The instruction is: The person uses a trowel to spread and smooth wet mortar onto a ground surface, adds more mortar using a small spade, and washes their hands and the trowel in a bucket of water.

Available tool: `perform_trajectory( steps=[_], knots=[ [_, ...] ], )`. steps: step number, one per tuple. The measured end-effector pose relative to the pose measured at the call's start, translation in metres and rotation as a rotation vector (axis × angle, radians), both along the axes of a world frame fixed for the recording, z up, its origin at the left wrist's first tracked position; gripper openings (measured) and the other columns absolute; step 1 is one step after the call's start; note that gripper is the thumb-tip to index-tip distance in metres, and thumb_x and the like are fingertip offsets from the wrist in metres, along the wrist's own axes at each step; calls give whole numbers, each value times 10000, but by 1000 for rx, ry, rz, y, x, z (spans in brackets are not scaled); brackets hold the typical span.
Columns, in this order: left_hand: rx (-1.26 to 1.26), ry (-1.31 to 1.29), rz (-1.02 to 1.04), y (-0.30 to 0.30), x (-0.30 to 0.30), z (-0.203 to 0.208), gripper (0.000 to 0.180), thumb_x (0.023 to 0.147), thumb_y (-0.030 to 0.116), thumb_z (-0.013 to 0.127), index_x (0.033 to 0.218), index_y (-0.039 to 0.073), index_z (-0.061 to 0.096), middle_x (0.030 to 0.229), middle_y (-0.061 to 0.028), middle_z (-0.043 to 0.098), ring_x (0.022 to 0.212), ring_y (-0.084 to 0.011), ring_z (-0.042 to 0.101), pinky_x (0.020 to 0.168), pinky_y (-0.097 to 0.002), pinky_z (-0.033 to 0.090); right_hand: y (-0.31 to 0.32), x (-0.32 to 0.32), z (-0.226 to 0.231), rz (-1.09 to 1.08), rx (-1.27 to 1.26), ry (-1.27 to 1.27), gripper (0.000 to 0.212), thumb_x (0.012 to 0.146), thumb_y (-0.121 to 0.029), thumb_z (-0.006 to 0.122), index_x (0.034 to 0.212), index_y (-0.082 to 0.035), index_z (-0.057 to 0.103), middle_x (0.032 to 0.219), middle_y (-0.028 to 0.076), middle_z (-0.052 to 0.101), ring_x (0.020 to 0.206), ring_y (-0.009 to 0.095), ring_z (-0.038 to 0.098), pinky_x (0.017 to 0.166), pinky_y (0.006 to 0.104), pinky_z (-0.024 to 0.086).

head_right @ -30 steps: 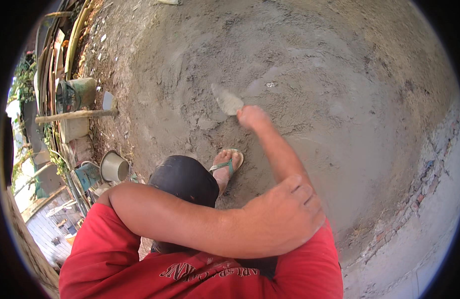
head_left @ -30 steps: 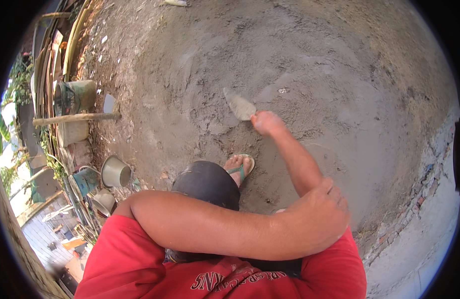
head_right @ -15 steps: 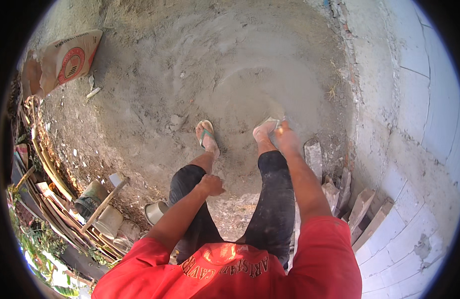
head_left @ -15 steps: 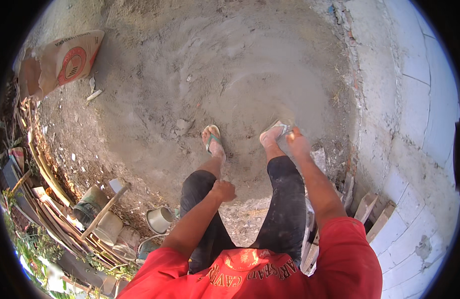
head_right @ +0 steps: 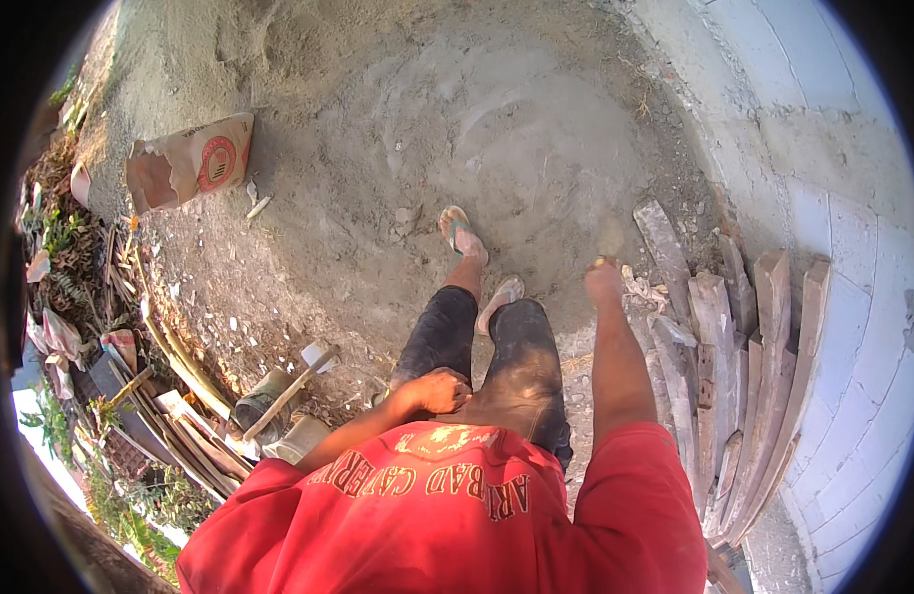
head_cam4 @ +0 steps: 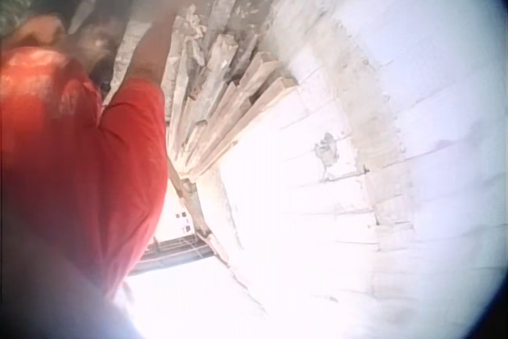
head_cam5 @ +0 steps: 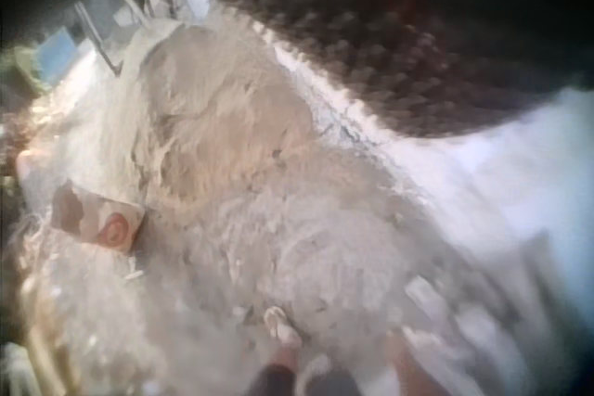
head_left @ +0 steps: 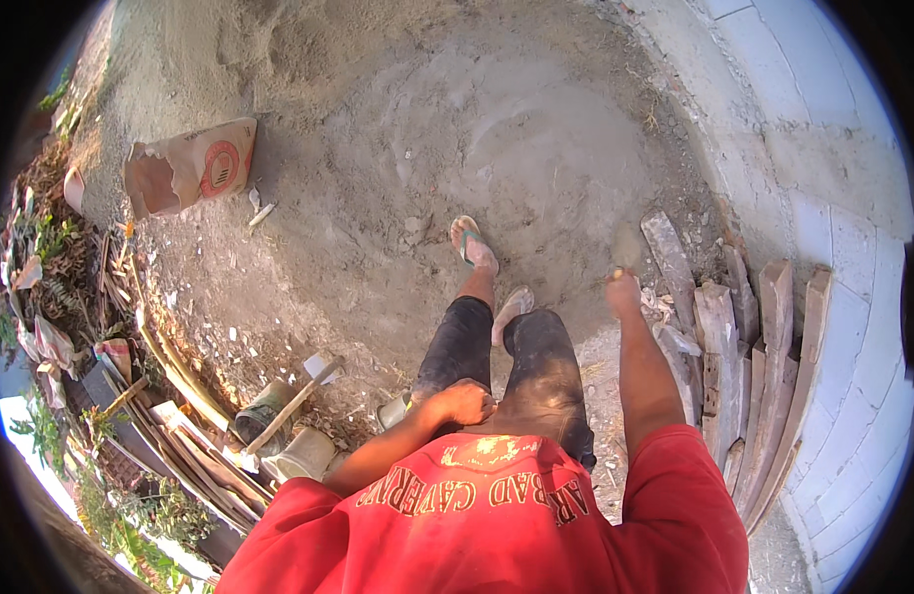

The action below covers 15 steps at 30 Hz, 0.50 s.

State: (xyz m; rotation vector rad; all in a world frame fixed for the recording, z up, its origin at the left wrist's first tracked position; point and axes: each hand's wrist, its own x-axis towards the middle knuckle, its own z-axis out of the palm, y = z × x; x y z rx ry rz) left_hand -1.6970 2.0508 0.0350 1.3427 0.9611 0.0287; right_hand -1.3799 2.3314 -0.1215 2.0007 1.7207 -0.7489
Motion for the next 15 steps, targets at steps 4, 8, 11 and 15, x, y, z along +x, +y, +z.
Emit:
perform_trajectory(
  steps=[4, 8, 11, 15],
  knots=[
    [158, 185, -119, -59, 21, -11, 322, 903, 367, 569, 941, 103, 749, 950, -187, 709, 990, -354, 662, 865, -466, 514, -103, -136, 30, 222, -66, 349, 478, 919, -373, 586, 1263, -52, 505, 1080, 288, 663, 1019, 467, 634, 862, 546, 501],
    [-88, 145, -252, -88, 48, 13, 407, 908, 464, 562, 950, 100, 739, 894, -189, 711, 919, -394, 673, 851, -494, 510, -178, -172, 45, 186, -295, 434, 473, 918, -360, 578, 1271, -56, 501, 1102, 292, 654, 1033, 474, 625, 872, 548, 499],
    [-274, 144, -411, -132, 47, 19, 507, 922, 546, 536, 985, 79, 725, 952, -210, 704, 937, -400, 667, 842, -509, 508, -247, -147, 8, 105, -330, 485, 462, 923, -347, 564, 1281, -63, 500, 1113, 294, 649, 1037, 478, 622, 885, 549, 497],
    [-465, 161, -365, -184, 11, 19, 591, 924, 616, 512, 984, 64, 715, 987, -189, 707, 965, -372, 669, 851, -499, 505, -315, -109, -50, -44, -410, 318, 504, 933, -332, 531, 1323, -28, 435, 1092, 316, 648, 1016, 491, 627, 890, 562, 495]
  ],
)
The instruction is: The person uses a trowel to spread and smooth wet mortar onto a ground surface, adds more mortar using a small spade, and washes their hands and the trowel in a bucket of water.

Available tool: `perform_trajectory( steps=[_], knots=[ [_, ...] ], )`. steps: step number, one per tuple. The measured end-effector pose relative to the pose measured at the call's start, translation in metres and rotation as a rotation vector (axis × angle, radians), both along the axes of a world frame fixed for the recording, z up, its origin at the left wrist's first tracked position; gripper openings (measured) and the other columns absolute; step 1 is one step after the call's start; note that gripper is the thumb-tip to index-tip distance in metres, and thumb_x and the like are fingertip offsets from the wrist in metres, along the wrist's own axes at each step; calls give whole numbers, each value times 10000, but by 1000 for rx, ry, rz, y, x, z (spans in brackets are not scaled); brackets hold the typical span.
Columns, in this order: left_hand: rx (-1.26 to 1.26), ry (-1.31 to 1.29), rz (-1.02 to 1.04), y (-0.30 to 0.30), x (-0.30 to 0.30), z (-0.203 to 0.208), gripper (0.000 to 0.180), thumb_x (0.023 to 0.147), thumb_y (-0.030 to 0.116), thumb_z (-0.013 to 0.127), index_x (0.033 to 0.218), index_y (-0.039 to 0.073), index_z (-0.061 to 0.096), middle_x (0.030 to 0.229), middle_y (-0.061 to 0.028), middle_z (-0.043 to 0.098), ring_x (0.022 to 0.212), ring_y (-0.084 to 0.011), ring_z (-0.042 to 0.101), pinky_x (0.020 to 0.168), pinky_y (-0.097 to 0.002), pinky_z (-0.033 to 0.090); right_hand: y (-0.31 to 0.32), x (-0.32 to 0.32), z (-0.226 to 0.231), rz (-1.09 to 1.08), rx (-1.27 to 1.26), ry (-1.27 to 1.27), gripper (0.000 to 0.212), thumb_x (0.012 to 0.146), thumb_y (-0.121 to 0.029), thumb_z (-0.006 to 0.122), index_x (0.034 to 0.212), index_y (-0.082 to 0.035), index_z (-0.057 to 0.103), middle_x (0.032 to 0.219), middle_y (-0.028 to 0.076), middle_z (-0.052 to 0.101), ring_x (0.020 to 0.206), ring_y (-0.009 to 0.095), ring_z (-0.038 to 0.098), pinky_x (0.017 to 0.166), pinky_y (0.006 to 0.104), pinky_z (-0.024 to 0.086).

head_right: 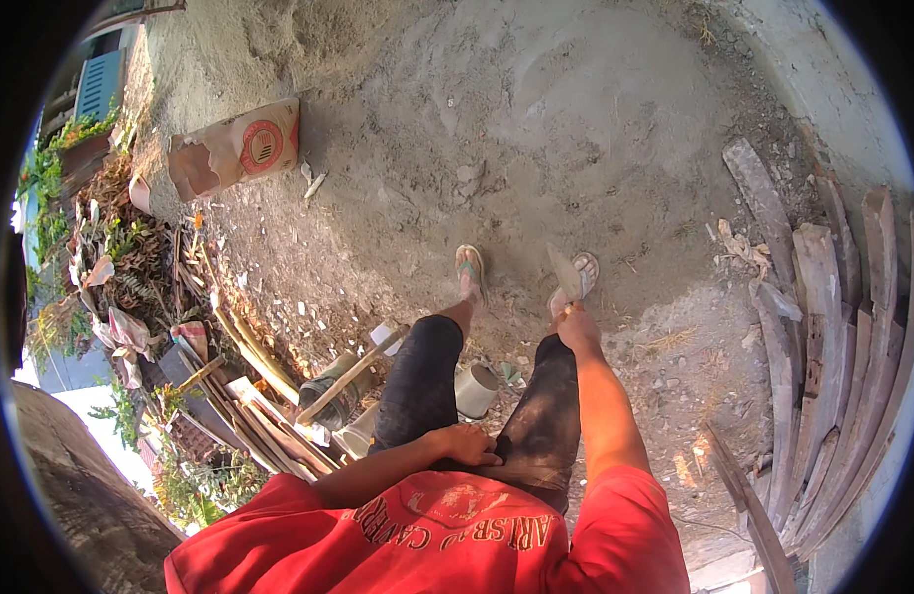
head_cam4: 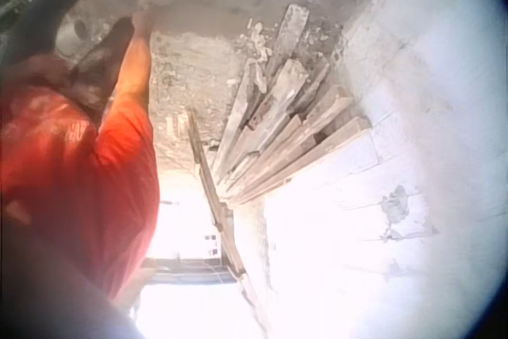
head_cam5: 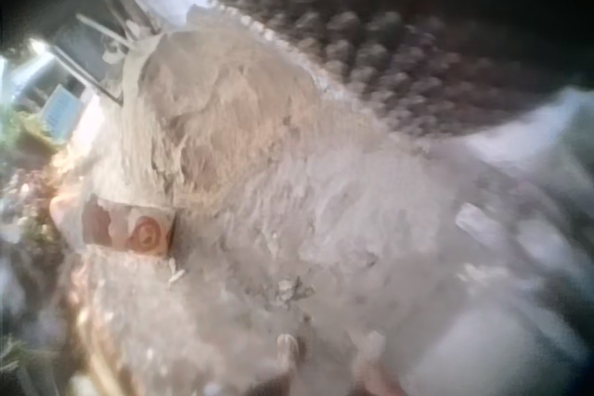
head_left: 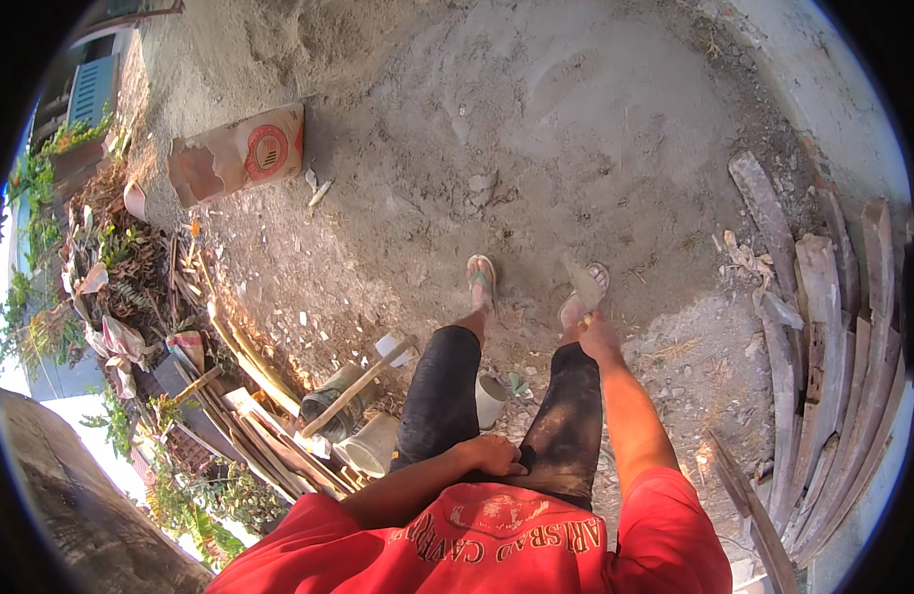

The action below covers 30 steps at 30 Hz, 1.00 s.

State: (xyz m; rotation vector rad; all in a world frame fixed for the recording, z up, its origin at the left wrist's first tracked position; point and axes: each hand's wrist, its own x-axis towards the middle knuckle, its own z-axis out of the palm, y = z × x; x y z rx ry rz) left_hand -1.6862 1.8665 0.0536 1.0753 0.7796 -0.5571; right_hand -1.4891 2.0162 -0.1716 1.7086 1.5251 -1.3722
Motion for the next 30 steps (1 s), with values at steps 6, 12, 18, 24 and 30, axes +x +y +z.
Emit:
perform_trajectory(
  steps=[6, 12, 18, 24, 30],
  knots=[
    [-281, -186, -12, -40, -72, -67, 548, 932, 590, 523, 998, 81, 717, 996, -147, 717, 951, -355, 664, 859, -449, 498, -49, -43, -74, -121, 46, -113, 477, 966, -373, 461, 1276, -11, 438, 1066, 325, 650, 1000, 497, 630, 847, 584, 496],
    [-238, 6, 545, 26, -178, -212, 352, 954, 386, 605, 926, 54, 719, 817, -30, 718, 771, -137, 664, 714, -319, 504, -68, -253, -194, 87, -34, 186, 424, 969, -337, 478, 1202, 15, 433, 945, 294, 682, 921, 453, 674, 807, 546, 532],
    [530, 209, 1219, 89, -177, -319, 259, 923, 214, 698, 1052, -4, 647, 941, -90, 688, 846, -157, 665, 749, -328, 529, -57, -402, -322, -43, 58, 460, 422, 997, -332, 465, 1243, 9, 429, 948, 266, 690, 896, 434, 683, 756, 540, 547],
    [865, -179, 563, 134, -155, -327, 343, 869, 250, 721, 1129, 49, 624, 989, -133, 661, 899, -340, 659, 776, -415, 544, -33, -365, -353, -415, 92, 266, 420, 1009, -399, 452, 1239, -48, 433, 982, 283, 680, 895, 469, 666, 745, 544, 543],
    [993, -393, 171, 160, -122, -373, 299, 838, 247, 717, 1056, 61, 632, 935, -104, 626, 857, -310, 637, 756, -403, 523, -24, -206, -404, -773, 340, 213, 548, 966, -483, 525, 1300, -49, 530, 986, 310, 670, 942, 513, 637, 782, 547, 516]
  ],
)
